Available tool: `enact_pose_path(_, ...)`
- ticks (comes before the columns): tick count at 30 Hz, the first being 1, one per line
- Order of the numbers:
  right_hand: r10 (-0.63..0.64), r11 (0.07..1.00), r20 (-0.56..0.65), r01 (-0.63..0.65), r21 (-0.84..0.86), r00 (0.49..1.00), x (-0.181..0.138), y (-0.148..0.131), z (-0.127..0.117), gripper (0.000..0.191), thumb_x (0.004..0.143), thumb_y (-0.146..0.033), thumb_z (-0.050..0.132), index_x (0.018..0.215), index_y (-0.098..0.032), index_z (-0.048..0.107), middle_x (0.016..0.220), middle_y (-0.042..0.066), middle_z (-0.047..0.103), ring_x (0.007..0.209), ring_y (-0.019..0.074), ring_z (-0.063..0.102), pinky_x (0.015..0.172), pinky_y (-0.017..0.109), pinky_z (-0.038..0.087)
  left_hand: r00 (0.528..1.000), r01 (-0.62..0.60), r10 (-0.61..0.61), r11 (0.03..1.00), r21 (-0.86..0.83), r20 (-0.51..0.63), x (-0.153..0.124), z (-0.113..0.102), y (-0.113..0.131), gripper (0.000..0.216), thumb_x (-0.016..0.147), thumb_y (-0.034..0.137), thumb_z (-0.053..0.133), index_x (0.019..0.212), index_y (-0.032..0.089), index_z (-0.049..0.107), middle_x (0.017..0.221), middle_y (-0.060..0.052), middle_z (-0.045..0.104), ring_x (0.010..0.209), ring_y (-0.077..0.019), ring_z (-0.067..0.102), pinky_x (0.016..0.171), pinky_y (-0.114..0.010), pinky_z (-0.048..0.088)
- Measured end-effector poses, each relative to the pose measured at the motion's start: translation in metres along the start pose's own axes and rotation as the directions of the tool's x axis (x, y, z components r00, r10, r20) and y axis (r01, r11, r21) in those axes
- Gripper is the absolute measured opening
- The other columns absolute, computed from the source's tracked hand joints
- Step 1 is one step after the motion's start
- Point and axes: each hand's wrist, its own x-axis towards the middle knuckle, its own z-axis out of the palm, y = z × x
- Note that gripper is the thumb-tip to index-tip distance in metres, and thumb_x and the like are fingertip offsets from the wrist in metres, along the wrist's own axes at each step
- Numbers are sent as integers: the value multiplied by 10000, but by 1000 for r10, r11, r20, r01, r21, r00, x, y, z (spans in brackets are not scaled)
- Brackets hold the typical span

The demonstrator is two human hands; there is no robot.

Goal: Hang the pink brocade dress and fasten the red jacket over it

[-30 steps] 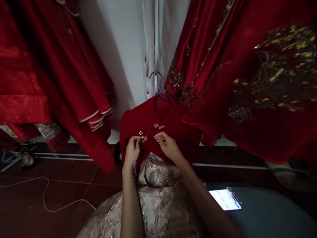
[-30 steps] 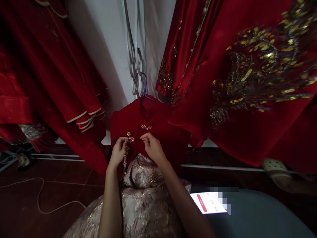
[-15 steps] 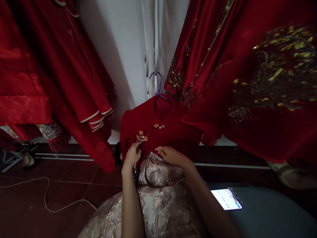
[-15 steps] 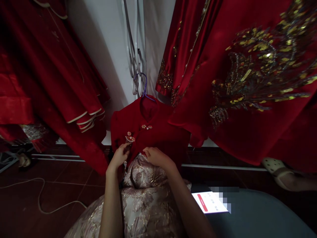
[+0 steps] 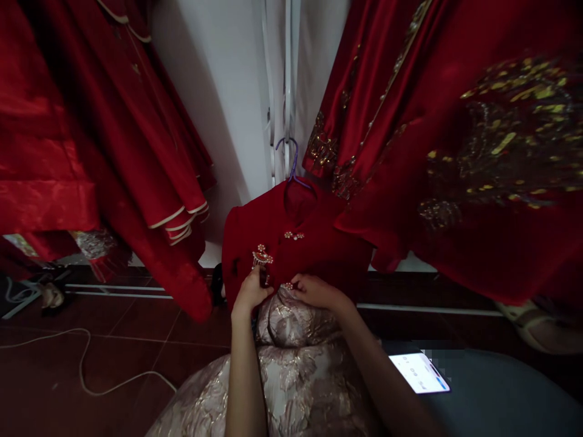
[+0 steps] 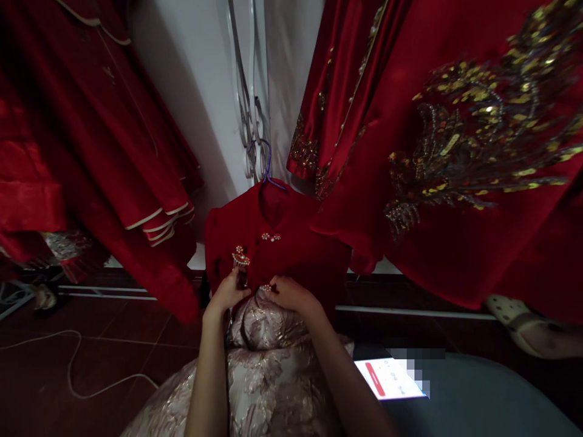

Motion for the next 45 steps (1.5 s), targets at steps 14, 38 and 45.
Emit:
enact_pose_path(14, 106, 989, -207, -81, 127, 973, 22, 24, 24, 151, 721, -202, 575, 809, -182, 454, 738, 12, 570, 677, 123, 540, 633, 229, 409, 974, -146, 152, 988, 52, -166, -5, -12, 35, 118, 739, 226, 512, 843, 198, 465, 704, 31, 514, 558, -87, 478, 600, -207, 365)
enact_pose_path(38, 300, 908, -187, -220, 356, 935, 13, 30, -14, 256, 708, -240, 617, 944, -150, 577, 706, 37, 657, 606, 130, 616, 567, 226, 460, 977, -135, 129, 991, -22, -172, -3, 4, 62, 157, 686, 160, 558, 835, 199, 529, 680, 20, 585, 623, -108, 553, 617, -210, 396)
enact_pose_path(45, 112, 920, -137, -50, 388, 984, -11, 2, -54, 268, 649, -338, 689, 855, -172, 651, 752, 45, 688, 727, 168, 641, 677, 277, 506, 983, -177, 181, 976, -129, 16, -3, 8, 63, 133, 640, 102, 549, 751, 161, 590, 687, -7, 616, 631, -104, 565, 613, -208, 428)
